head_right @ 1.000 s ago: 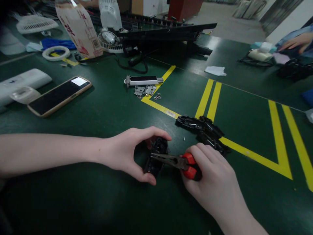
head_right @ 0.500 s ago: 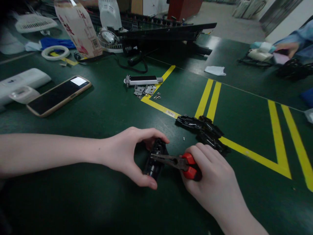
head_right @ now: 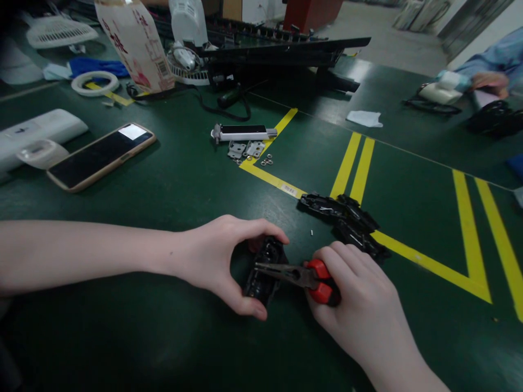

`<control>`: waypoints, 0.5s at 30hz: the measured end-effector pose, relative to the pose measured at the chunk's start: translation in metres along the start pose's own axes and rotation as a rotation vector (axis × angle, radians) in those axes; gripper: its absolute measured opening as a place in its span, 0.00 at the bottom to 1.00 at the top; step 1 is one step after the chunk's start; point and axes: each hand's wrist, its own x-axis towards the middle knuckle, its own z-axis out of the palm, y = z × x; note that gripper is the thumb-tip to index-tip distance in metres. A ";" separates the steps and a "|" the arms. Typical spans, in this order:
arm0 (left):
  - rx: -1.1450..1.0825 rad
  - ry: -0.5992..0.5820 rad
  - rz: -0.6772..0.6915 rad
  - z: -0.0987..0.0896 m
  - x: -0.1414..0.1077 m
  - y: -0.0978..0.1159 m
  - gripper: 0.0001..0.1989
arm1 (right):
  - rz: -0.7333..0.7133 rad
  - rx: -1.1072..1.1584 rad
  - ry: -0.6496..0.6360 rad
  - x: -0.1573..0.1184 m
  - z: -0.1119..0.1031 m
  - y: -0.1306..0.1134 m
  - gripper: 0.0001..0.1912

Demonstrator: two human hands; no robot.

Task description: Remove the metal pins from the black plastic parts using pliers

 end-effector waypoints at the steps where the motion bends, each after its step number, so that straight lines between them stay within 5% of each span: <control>1: -0.003 0.003 -0.002 0.000 0.000 0.000 0.37 | 0.005 0.005 0.000 0.000 0.000 -0.001 0.05; 15: 0.033 -0.010 0.041 -0.001 0.001 0.000 0.36 | -0.015 0.009 -0.053 0.005 -0.004 0.000 0.04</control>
